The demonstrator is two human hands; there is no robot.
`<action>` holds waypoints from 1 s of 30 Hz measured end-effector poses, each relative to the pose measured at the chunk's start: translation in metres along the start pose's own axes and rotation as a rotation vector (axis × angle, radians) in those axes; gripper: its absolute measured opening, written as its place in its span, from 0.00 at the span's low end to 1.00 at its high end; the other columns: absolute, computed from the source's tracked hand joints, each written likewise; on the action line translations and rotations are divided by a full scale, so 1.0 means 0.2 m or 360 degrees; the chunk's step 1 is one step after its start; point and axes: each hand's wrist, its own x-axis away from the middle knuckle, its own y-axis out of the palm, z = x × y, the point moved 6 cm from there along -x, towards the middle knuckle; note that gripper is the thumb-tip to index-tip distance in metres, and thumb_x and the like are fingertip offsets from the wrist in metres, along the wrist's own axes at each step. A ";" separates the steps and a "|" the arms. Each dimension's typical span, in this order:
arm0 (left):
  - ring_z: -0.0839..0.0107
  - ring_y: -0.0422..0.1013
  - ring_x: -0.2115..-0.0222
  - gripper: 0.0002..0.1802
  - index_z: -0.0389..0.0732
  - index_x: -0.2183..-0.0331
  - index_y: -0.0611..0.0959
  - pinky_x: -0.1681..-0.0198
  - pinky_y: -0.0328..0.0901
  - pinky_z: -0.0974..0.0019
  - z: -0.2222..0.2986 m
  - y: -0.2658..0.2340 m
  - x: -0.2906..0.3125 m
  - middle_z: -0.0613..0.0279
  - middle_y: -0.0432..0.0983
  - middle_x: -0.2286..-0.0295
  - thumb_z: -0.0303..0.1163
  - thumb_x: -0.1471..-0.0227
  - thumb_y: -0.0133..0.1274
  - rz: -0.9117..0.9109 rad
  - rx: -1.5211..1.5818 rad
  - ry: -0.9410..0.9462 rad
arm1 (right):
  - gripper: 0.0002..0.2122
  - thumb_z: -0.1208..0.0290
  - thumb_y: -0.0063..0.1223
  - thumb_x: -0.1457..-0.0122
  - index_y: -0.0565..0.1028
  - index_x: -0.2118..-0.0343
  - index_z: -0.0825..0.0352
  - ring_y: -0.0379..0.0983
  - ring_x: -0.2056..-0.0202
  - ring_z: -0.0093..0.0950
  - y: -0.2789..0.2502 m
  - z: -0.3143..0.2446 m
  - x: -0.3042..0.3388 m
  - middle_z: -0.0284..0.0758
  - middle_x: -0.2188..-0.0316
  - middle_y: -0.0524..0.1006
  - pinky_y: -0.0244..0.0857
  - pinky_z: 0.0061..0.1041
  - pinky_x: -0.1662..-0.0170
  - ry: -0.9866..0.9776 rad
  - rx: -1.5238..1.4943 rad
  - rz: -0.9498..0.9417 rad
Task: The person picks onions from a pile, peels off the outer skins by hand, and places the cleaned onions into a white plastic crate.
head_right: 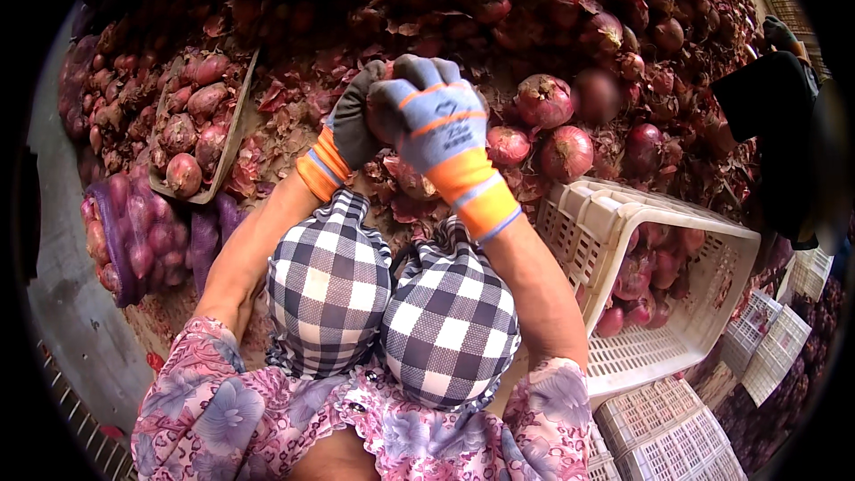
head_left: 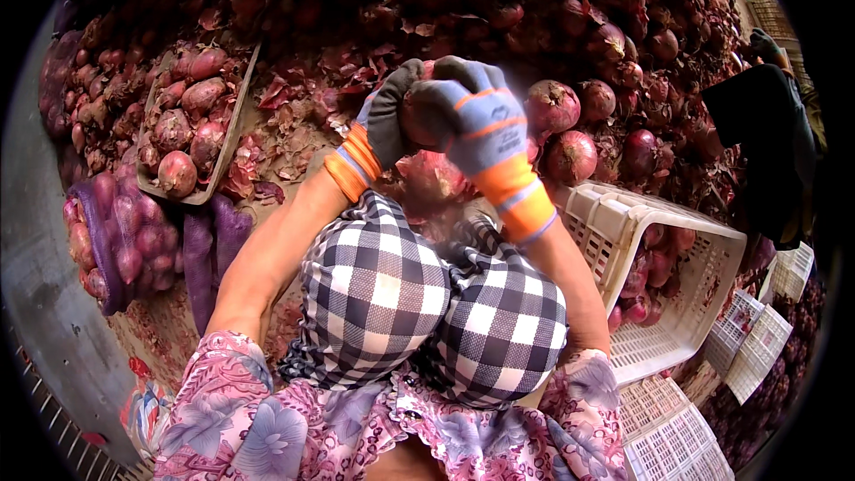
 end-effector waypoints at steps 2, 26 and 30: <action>0.66 0.68 0.60 0.18 0.42 0.59 0.74 0.55 0.65 0.59 -0.09 -0.12 0.04 0.61 0.73 0.61 0.42 0.49 0.47 0.0279 0.0118 -0.0168 | 0.07 0.72 0.56 0.54 0.76 0.70 0.61 0.71 0.74 0.26 0.07 0.27 0.05 0.34 0.73 0.74 0.65 0.22 0.72 0.0728 -0.1126 0.0362; 0.50 0.67 0.60 0.33 0.43 0.52 0.67 0.64 0.68 0.44 0.11 -0.06 0.06 0.51 0.65 0.54 0.52 0.56 0.49 0.0174 0.0086 -0.0098 | 0.13 0.66 0.50 0.52 0.70 0.62 0.60 0.69 0.60 0.35 0.23 0.27 0.33 0.39 0.62 0.71 0.64 0.33 0.59 0.0603 0.0388 -0.1065; 0.55 0.69 0.60 0.34 0.40 0.51 0.66 0.64 0.68 0.48 0.07 -0.02 0.06 0.53 0.68 0.57 0.54 0.54 0.44 -0.0192 0.0159 -0.0252 | 0.24 0.70 0.61 0.58 0.69 0.54 0.61 0.69 0.59 0.32 0.01 0.23 0.16 0.37 0.60 0.70 0.64 0.26 0.57 0.0938 -0.1412 -0.0058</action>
